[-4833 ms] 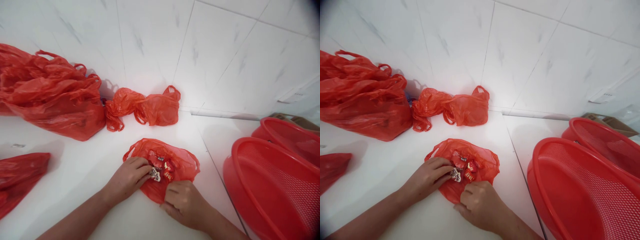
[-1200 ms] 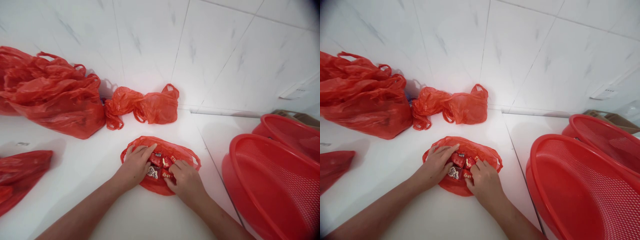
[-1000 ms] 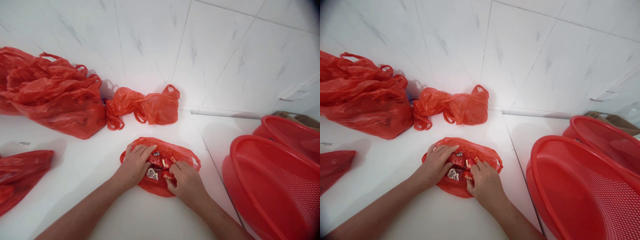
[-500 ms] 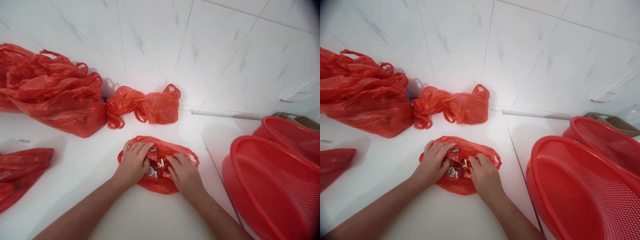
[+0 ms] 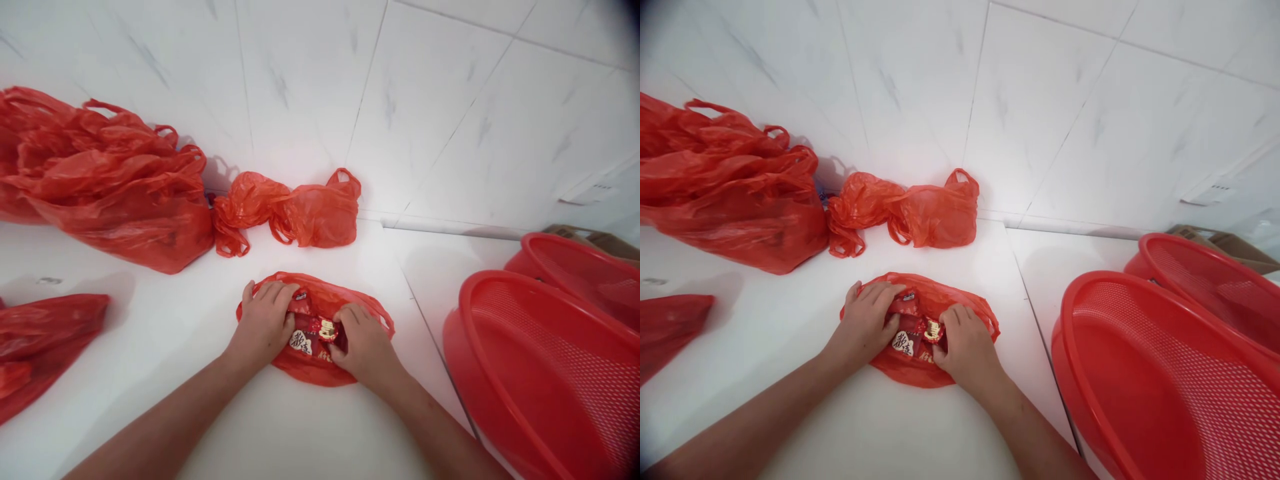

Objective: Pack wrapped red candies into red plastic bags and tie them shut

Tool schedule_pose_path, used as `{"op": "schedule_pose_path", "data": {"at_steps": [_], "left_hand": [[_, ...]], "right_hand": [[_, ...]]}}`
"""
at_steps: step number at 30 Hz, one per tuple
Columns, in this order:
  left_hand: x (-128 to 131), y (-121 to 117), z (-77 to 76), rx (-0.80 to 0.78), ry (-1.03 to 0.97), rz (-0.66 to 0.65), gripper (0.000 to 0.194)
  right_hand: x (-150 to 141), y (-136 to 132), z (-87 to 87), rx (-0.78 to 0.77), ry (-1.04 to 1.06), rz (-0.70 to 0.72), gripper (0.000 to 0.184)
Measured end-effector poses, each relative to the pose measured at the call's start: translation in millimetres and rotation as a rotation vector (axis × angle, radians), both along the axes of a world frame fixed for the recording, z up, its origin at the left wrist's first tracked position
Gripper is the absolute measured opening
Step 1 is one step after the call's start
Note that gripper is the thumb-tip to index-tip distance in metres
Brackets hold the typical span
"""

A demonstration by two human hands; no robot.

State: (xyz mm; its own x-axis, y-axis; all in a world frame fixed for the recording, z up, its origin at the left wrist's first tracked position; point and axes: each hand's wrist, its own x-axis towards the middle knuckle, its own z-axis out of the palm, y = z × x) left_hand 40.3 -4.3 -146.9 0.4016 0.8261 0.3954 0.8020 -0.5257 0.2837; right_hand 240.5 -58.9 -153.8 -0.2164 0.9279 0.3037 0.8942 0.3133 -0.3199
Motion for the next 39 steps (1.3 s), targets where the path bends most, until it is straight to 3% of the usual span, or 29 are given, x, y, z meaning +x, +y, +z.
{"op": "schedule_pose_path", "data": {"at_steps": [8,13,15,17,21,24,26,31,39], "left_hand": [[-1,-1,-0.1,0.026,0.001,0.014,0.036],[0,-2,1.7,0.058,-0.009,0.030,0.035],[0,-4,4.7,0.085,-0.021,0.003,0.034],[1,-7,8.0,0.137,-0.052,-0.094,0.029],[6,-15,8.0,0.205,-0.055,-0.442,0.026],[11,-19,1.4,0.102,0.033,-0.567,0.039],[14,-20,-3.4,0.028,0.064,-0.567,0.044],[13,-17,-9.3,-0.028,0.042,-0.540,0.035],[12,-18,-10.5,-0.030,0.027,-0.546,0.036]], "right_hand": [[1,0,-4.2,0.023,0.022,-0.091,0.026],[3,-1,-0.2,0.051,0.080,-0.137,0.041],[7,-1,1.1,0.099,0.069,-0.148,0.031],[12,0,1.9,0.141,0.051,-0.162,0.012],[21,1,1.3,0.137,-0.011,-0.177,0.015],[24,0,0.3,0.091,-0.045,-0.165,0.011],[24,-1,0.0,0.071,-0.054,-0.143,0.013],[22,-1,-1.8,0.127,-0.064,-0.155,0.024],[19,-1,-1.7,0.205,-0.024,-0.262,0.010]]}}
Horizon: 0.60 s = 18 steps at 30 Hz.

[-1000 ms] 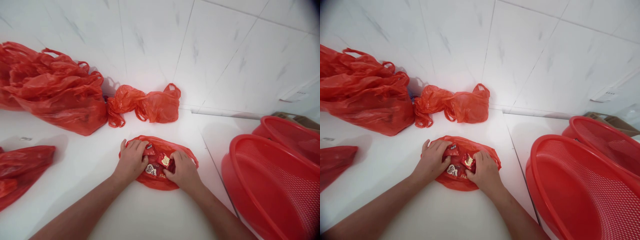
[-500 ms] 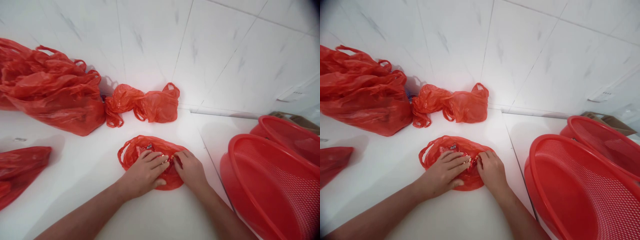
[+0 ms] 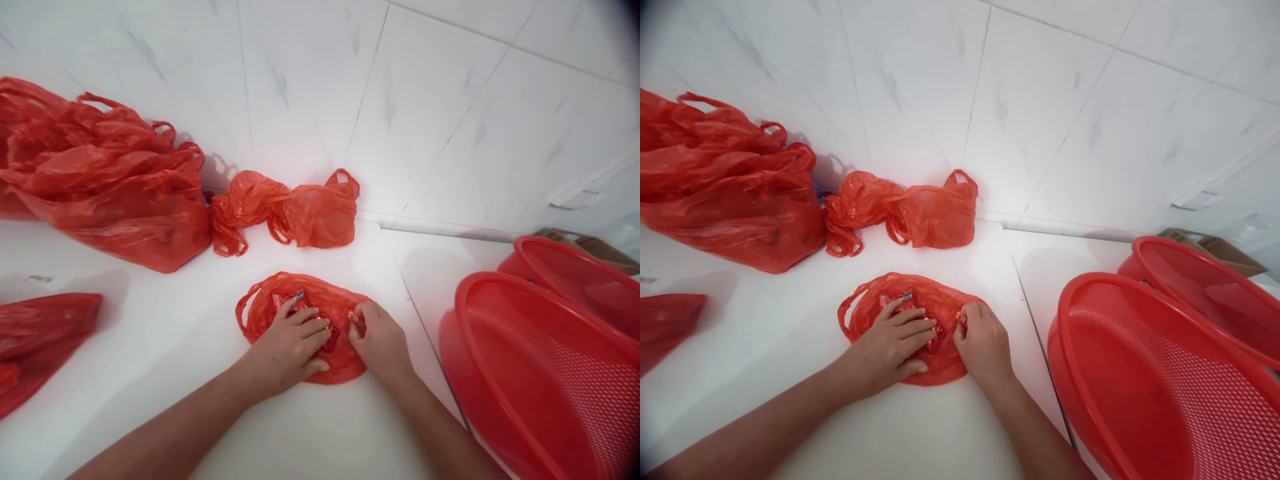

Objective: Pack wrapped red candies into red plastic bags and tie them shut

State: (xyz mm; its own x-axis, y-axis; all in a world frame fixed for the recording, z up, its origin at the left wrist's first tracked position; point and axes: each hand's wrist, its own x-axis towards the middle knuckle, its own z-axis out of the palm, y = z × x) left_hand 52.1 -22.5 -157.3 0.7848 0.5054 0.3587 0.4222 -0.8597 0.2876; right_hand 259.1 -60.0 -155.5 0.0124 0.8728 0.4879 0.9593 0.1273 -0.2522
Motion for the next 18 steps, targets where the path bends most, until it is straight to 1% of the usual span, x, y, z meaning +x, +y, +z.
{"op": "schedule_pose_path", "data": {"at_steps": [3,5,7,8,10,12,14,18], "left_hand": [[0,-1,1.7,-0.011,0.012,-0.010,0.041],[1,-2,3.8,-0.002,0.016,-0.030,0.044],[2,-4,6.9,0.021,0.000,-0.047,0.044],[3,-6,8.7,0.036,-0.021,-0.048,0.041],[2,-7,12.6,0.073,-0.078,-0.023,0.027],[-1,-6,16.0,0.115,-0.127,0.027,0.017],[-7,0,17.5,0.155,-0.161,0.113,0.016],[-22,20,13.3,0.205,-0.219,0.359,0.017]], "right_hand": [[-8,0,7.9,0.101,0.094,0.053,0.007],[-16,2,10.5,0.120,0.143,0.121,0.009],[-20,5,8.8,0.068,0.126,0.187,0.014],[-21,7,6.6,0.031,0.096,0.212,0.017],[-19,11,0.8,-0.023,0.025,0.235,0.022],[-13,13,-4.3,-0.038,-0.025,0.214,0.025],[-6,13,-6.9,-0.027,-0.055,0.171,0.026],[2,12,-4.5,-0.027,-0.077,0.120,0.024]]}}
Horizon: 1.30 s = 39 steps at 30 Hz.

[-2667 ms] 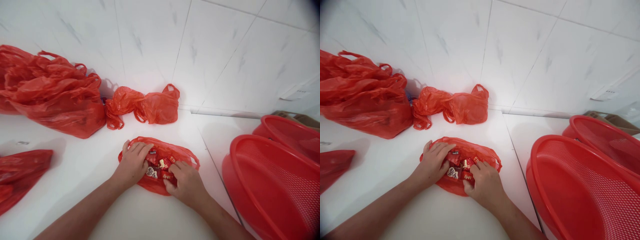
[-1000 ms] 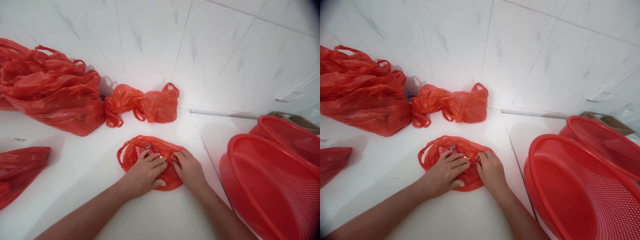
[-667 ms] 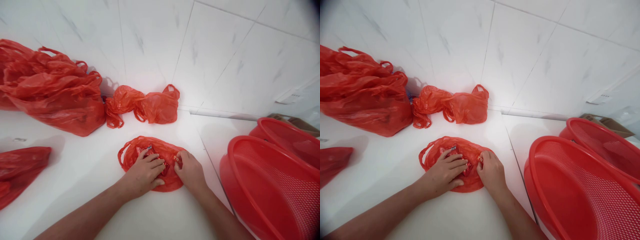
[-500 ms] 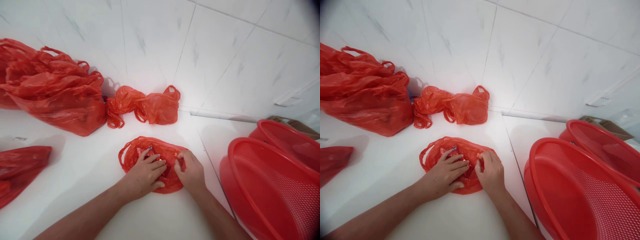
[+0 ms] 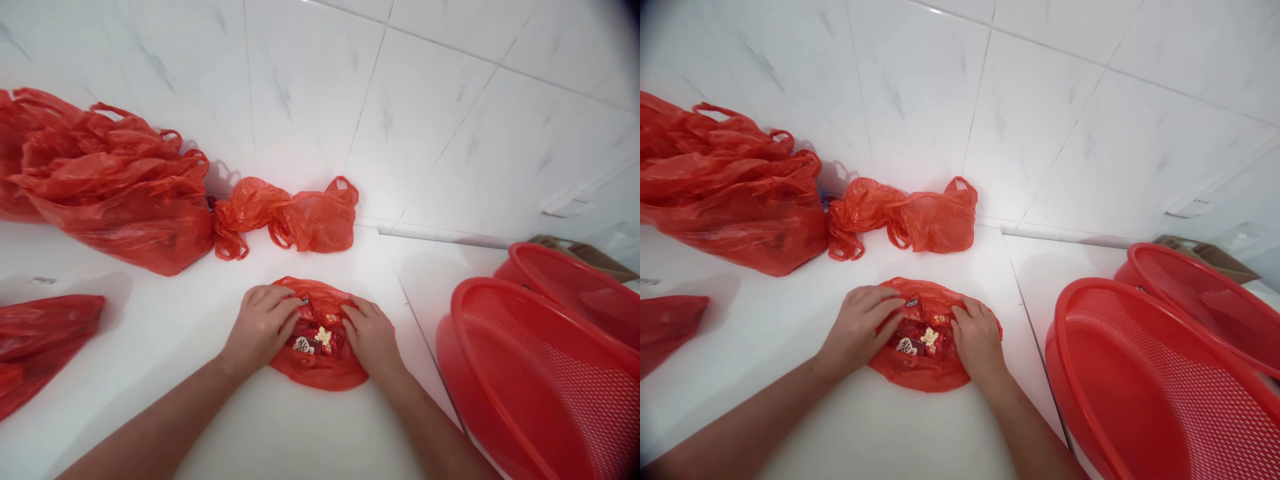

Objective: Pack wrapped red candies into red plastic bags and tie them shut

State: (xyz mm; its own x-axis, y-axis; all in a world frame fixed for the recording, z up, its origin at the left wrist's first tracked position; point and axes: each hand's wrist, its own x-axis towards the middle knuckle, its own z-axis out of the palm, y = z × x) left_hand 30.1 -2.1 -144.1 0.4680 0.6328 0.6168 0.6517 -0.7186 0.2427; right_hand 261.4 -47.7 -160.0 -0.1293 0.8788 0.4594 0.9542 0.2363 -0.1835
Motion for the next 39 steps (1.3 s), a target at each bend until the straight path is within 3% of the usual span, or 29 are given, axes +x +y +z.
{"op": "schedule_pose_path", "data": {"at_steps": [3,8,12,15,19,22,25,28,31,33,37,39], "left_hand": [[-7,8,-3.8,0.009,-0.018,0.079,0.018],[0,-3,-1.3,0.032,0.037,0.030,0.020],[7,-10,0.6,0.012,0.082,0.044,0.024],[7,-9,0.0,0.009,0.055,0.050,0.027],[8,-14,2.1,0.017,-0.067,-0.004,0.023],[13,-23,8.0,-0.133,-0.161,-0.109,0.030],[19,-30,15.2,-0.363,-0.186,-0.228,0.024],[23,-32,18.8,-0.515,-0.232,-0.244,0.023],[24,-31,16.1,-0.547,-0.291,-0.252,0.022],[22,-30,11.8,-0.502,-0.274,-0.269,0.019],[21,-28,3.4,-0.331,-0.180,-0.333,0.021],[22,-28,1.4,-0.248,-0.144,-0.361,0.026]], "right_hand": [[-1,-2,3.6,0.001,0.038,0.025,0.021],[-7,-4,1.8,-0.045,-0.001,0.079,0.030],[-6,-3,-1.1,-0.080,0.039,0.078,0.021],[-6,-5,1.2,0.006,0.096,0.073,0.014],[-13,-14,12.6,0.237,0.128,0.118,0.011],[-23,-23,21.5,0.380,0.139,0.256,0.014],[-31,-30,23.5,0.403,0.169,0.377,0.018],[-32,-32,18.9,0.277,0.302,0.403,0.019],[-29,-31,14.8,0.134,0.555,0.372,0.028],[-28,-31,14.9,0.032,0.662,0.346,0.035],[-29,-30,18.8,-0.189,0.721,0.415,0.005],[-29,-30,20.3,-0.282,0.772,0.436,0.010]]}}
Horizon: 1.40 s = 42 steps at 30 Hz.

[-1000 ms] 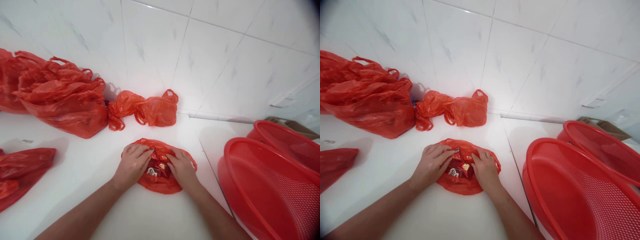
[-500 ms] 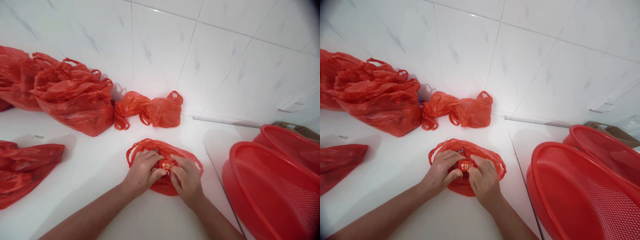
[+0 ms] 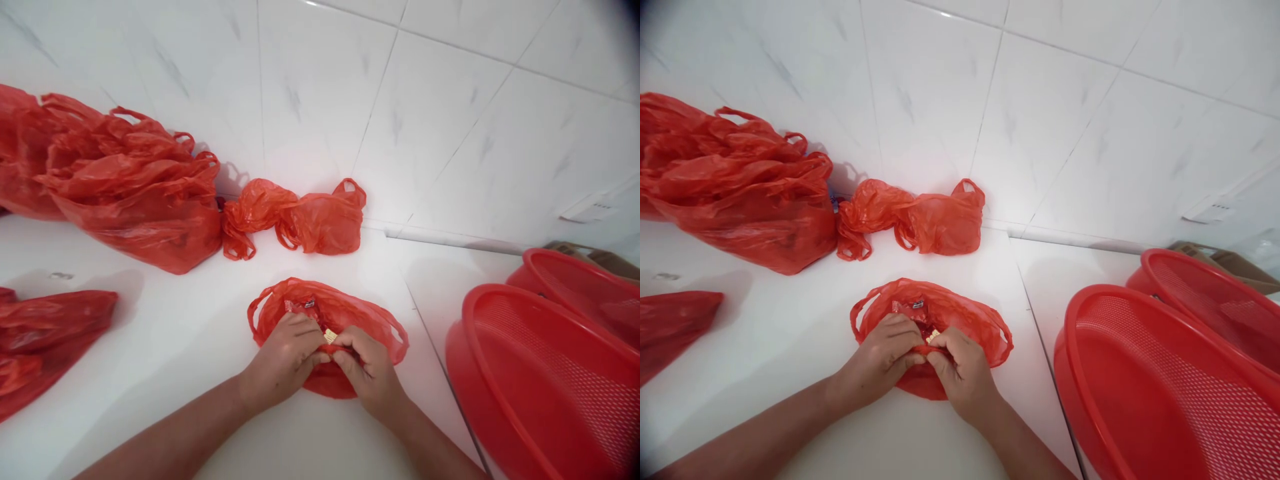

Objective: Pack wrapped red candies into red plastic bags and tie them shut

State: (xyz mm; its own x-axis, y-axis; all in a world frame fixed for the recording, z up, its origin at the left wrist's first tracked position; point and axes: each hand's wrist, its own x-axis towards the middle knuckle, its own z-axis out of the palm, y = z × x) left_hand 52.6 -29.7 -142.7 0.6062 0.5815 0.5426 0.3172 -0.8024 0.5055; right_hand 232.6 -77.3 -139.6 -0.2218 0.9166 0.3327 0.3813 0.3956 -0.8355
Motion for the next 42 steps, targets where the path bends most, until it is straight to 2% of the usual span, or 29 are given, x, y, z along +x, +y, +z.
{"op": "schedule_pose_path", "data": {"at_steps": [3,6,8,10,12,15,17,20,23,26,30,34,39,42], "left_hand": [[2,0,0.1,0.088,0.029,-0.011,0.031],[3,0,2.2,0.147,0.054,0.013,0.029],[0,3,3.3,0.187,0.046,0.083,0.019],[-4,9,3.2,0.220,0.009,0.185,0.006],[-10,16,1.3,0.231,-0.020,0.280,0.012],[-17,24,-3.6,0.221,-0.020,0.360,0.016],[-18,26,-6.1,0.217,-0.007,0.356,0.016],[-18,22,-6.2,0.228,0.031,0.284,0.016],[-16,16,-2.9,0.220,0.141,0.121,0.014],[-14,11,-0.2,0.207,0.278,-0.020,0.024],[-11,7,-0.4,0.189,0.358,-0.029,0.030],[-11,7,-1.0,0.143,0.368,-0.029,0.023],[-11,8,2.0,0.087,0.389,-0.036,0.015],[-11,8,3.0,0.075,0.385,-0.038,0.014]], "right_hand": [[2,1,1.4,-0.138,0.035,0.052,0.014],[5,4,2.0,-0.179,0.032,0.057,0.014],[8,7,0.7,-0.121,0.016,-0.048,0.014],[12,12,-2.8,-0.027,-0.019,-0.225,0.014],[17,17,-7.8,0.012,-0.041,-0.387,0.014],[23,23,-14.3,-0.082,-0.086,-0.528,0.021],[25,24,-15.3,-0.103,-0.188,-0.574,0.030],[26,22,-12.0,0.009,-0.348,-0.576,0.024],[22,17,-8.6,0.117,-0.432,-0.469,0.015],[17,13,-9.2,0.098,-0.546,-0.313,0.009],[11,11,-11.4,0.021,-0.623,-0.272,0.016],[10,11,-9.8,-0.070,-0.544,-0.263,0.014],[14,12,-10.4,-0.225,-0.325,-0.346,0.009],[17,13,-11.9,-0.246,-0.236,-0.370,0.007]]}}
